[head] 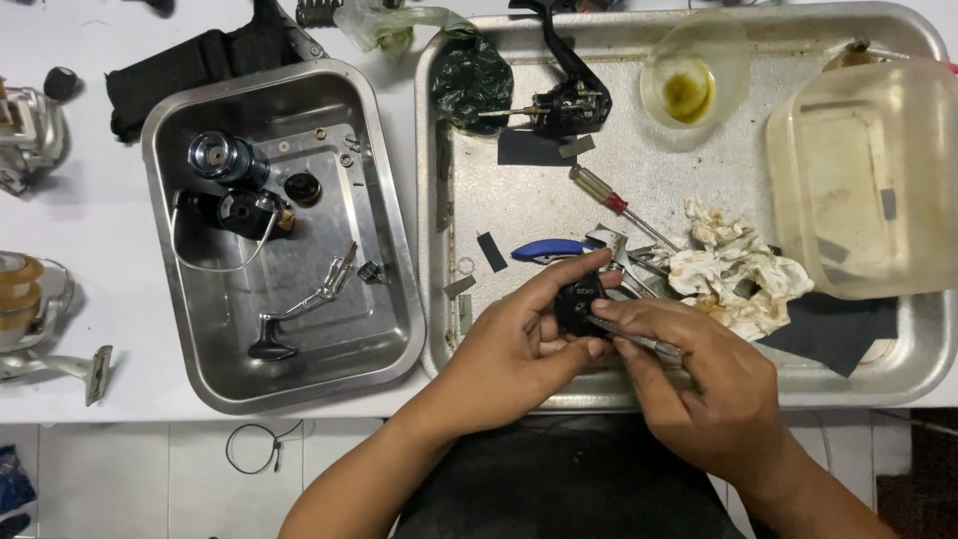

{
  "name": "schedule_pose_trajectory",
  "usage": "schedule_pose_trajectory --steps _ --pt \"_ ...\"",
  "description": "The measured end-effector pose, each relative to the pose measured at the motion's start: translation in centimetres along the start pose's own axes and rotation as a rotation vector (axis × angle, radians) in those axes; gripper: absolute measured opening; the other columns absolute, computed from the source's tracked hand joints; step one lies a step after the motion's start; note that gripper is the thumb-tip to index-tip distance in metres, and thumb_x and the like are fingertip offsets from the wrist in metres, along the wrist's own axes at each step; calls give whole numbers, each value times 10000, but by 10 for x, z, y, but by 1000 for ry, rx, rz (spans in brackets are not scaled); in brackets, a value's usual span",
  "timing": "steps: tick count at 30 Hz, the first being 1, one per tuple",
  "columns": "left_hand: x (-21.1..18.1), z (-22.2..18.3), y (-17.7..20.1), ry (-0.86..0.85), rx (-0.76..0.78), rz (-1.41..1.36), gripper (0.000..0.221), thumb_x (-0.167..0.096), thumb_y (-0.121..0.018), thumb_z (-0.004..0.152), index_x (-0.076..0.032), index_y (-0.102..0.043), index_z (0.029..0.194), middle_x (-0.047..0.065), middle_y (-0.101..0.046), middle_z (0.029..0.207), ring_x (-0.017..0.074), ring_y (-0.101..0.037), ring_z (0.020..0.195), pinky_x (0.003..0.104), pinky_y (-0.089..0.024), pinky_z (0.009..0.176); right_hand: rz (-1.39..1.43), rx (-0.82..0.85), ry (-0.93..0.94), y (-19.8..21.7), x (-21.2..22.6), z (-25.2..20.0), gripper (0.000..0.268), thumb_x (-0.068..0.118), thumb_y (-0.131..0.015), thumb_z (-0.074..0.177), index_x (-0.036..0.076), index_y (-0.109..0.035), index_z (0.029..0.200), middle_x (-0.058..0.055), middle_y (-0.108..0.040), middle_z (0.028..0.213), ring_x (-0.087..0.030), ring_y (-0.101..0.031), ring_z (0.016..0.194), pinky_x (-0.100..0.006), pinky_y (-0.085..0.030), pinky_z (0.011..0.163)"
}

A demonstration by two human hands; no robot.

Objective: Repairing a fishing reel by disassembling and reassembling its internal components using hand tools.

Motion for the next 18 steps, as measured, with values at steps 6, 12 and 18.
schedule_pose_trajectory --steps 6,12,18 --pt "1 1 -1 26 2 -45 663 19 -616 934 -103 -381 1542 173 -518 1547 224 -629 1271 333 -565 1059 22 2 31 1 1 0 145 -48 -663 918 -50 -628 1059 -174 -756 1123 -303 -772 1067 -388 -618 997" --pt "1 2 0 27 2 -36 664 35 -605 936 -105 -378 1544 173 -508 1559 202 -643 1234 302 -576 1022 47 26 14 -3 -2 2 123 -51 -630 927 -44 -641 1049 -180 -751 1139 -315 -766 1078 -408 -609 1008" --pt "0 0 2 -13 -20 26 579 -24 -615 953 -109 -452 1502 145 -525 1549 182 -638 1233 302 -565 1045 19 57 6 -7 -1 5 126 -58 -652 907 -40 -669 1031 -195 -745 1140 -312 -751 1089 -405 -595 1008"
Point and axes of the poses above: each hand's wrist, its own z-axis towards the middle knuckle, its own y-axis out of the back of the hand, x = y × z, the point moved 7 cm from there along z, towards the middle knuckle
